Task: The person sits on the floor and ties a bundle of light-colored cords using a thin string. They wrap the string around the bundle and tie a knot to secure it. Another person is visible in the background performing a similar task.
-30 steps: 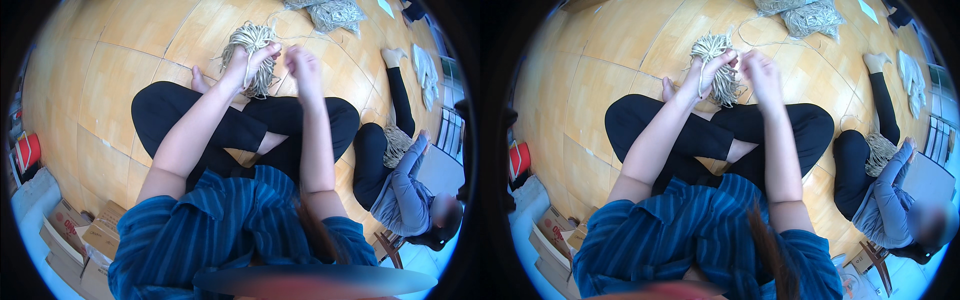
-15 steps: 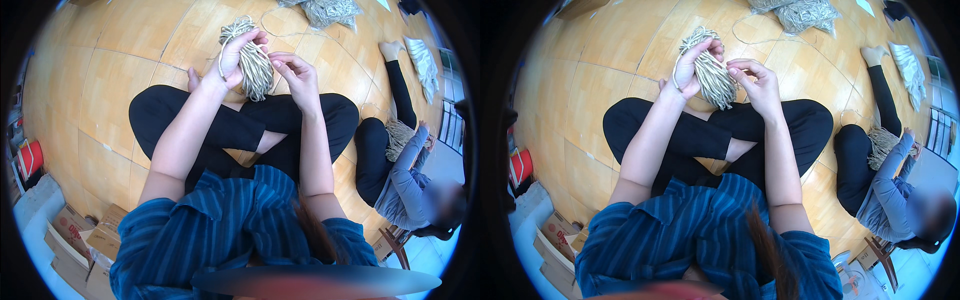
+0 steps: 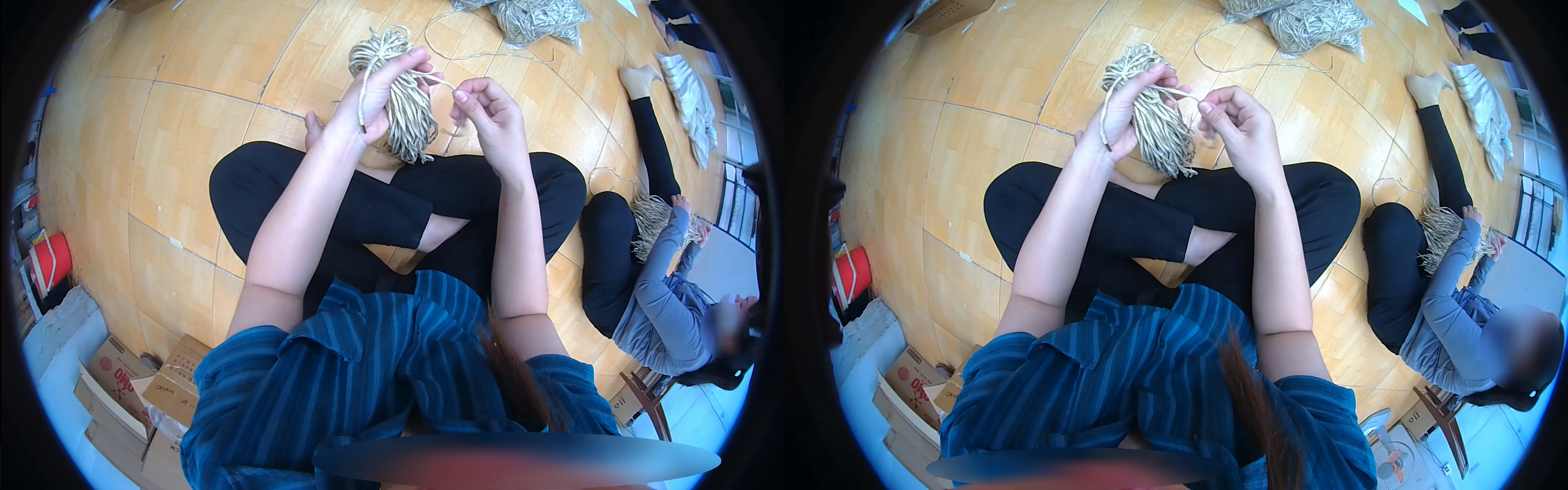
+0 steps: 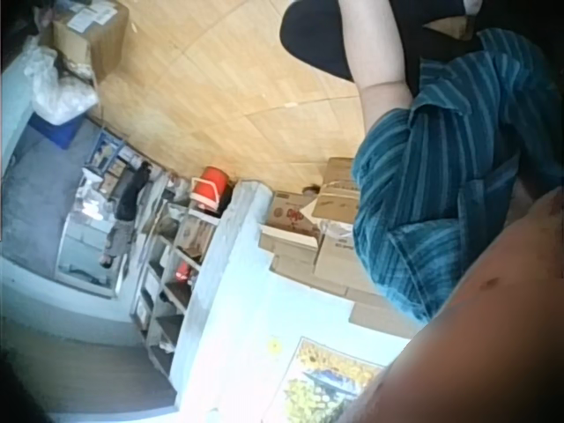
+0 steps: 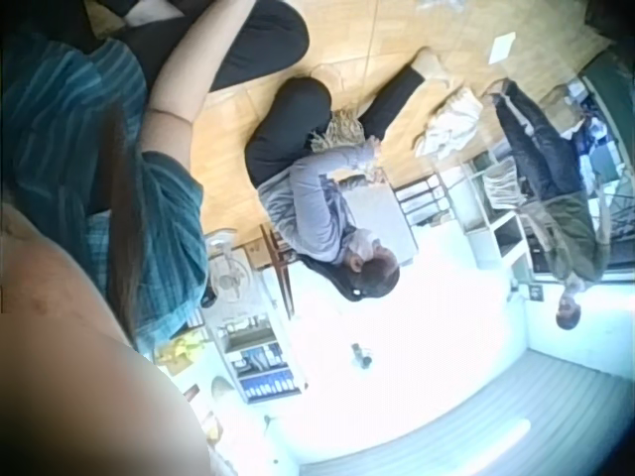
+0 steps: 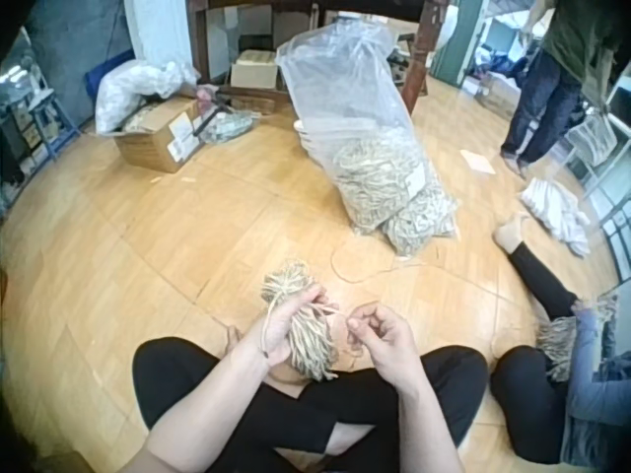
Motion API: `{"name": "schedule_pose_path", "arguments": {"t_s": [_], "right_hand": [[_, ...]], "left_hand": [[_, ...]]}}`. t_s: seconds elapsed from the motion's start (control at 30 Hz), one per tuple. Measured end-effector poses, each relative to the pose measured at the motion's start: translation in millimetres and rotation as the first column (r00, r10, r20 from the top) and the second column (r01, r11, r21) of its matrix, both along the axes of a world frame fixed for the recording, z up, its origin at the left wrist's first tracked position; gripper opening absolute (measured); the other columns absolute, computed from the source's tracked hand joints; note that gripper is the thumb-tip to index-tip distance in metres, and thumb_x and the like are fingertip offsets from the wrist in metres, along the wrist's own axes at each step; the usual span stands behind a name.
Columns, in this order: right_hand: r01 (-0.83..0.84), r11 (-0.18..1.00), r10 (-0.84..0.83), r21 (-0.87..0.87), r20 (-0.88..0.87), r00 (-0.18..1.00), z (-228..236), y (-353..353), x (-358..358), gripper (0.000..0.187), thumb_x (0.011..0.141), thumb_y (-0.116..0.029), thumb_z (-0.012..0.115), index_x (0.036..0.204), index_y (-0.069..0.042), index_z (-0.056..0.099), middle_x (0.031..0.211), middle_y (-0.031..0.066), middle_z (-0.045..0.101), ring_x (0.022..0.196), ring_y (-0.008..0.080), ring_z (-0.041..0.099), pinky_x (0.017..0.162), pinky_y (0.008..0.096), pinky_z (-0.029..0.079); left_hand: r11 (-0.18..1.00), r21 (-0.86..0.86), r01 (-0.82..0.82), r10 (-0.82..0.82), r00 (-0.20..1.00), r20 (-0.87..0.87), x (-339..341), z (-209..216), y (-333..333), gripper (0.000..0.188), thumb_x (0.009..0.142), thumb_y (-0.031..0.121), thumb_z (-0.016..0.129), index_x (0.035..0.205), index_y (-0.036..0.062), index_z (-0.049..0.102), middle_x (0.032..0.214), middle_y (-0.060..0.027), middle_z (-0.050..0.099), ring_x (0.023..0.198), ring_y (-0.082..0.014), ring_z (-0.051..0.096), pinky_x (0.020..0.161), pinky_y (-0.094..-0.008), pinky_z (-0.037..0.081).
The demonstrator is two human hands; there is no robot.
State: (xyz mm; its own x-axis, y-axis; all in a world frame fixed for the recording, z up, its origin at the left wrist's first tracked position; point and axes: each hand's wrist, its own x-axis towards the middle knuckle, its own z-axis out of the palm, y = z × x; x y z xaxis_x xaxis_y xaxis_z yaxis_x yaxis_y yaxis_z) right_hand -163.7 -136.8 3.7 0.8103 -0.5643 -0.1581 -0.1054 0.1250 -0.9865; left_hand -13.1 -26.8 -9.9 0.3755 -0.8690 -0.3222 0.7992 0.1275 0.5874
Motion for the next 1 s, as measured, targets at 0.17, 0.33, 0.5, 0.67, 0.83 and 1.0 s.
{"name": "schedule_pose_path", "arguments": {"t_s": [0.17,0.33,0.5,0.67,0.83,1.0], "right_hand": [[-0.001,1.0,0.001,-0.002,-0.031,1.0,16.7,-4.5,0.6,0.015,0.092,-0.016,0.061,0.097,-0.002,0.058,0.074,-0.0026,0.056,0.061,0.0,0.042,0.051,0.0151,0.031],[0.126,0.988,-0.127,-0.094,-0.001,0.992,13.0,3.2,18.6,0.018,0.091,-0.017,0.063,0.094,0.001,0.058,0.075,-0.0002,0.061,0.069,0.0029,0.054,0.062,0.0167,0.04],[-0.064,0.985,0.047,-0.162,-0.105,0.993,21.1,-0.4,12.9,0.02,0.093,-0.019,0.059,0.1,0.0,0.06,0.069,-0.0038,0.055,0.061,0.0012,0.043,0.055,0.0169,0.033],[-0.089,0.996,0.084,-0.012,-0.245,0.966,29.2,-12.4,-4.5,0.024,0.095,-0.023,0.056,0.1,-0.001,0.065,0.064,-0.0058,0.048,0.055,0.001,0.036,0.049,0.0169,0.028],[0.107,0.992,-0.115,-0.063,-0.136,0.984,20.4,-16.6,-9.0,0.019,0.09,-0.019,0.064,0.097,-0.002,0.067,0.067,-0.0029,0.055,0.055,0.001,0.039,0.05,0.0162,0.029],[0.333,0.941,-0.329,-0.057,0.068,0.942,16.1,-6.9,3.5,0.016,0.084,-0.012,0.071,0.095,-0.002,0.067,0.077,0.0017,0.064,0.06,0.0016,0.048,0.054,0.0152,0.034]], "left_hand": [[0.978,0.164,0.127,-0.167,0.952,0.257,-15.2,4.8,2.4,0.038,0.081,0.026,0.074,0.106,0.0012,0.059,0.094,-0.0078,0.064,0.079,-0.0123,0.061,0.067,-0.0246,0.053],[0.992,0.108,0.059,-0.089,0.95,0.301,-20.9,0.7,1.3,0.045,0.073,0.029,0.081,0.102,-0.0004,0.062,0.09,-0.0064,0.064,0.087,-0.0125,0.06,0.077,-0.0258,0.048],[0.989,0.103,-0.106,0.078,0.966,0.245,-22.2,-2.2,-1.7,0.028,0.078,0.021,0.075,0.093,0.0024,0.062,0.084,-0.0044,0.062,0.078,-0.0118,0.058,0.07,-0.0254,0.046],[0.944,0.125,-0.306,0.303,0.952,0.04,-2.3,-8.1,0.0,0.023,0.079,0.021,0.074,0.087,0.0042,0.061,0.079,-0.0039,0.06,0.073,-0.012,0.057,0.064,-0.026,0.046],[0.931,0.127,-0.342,0.352,0.933,-0.069,3.1,-16.1,0.1,0.022,0.079,0.02,0.073,0.089,0.0051,0.06,0.079,-0.0041,0.059,0.073,-0.013,0.056,0.062,-0.0271,0.047],[0.931,0.117,-0.345,0.356,0.93,-0.091,-0.1,-13.6,-1.3,0.025,0.079,0.023,0.075,0.089,0.0061,0.06,0.081,-0.004,0.06,0.073,-0.0127,0.056,0.063,-0.027,0.048]]}}
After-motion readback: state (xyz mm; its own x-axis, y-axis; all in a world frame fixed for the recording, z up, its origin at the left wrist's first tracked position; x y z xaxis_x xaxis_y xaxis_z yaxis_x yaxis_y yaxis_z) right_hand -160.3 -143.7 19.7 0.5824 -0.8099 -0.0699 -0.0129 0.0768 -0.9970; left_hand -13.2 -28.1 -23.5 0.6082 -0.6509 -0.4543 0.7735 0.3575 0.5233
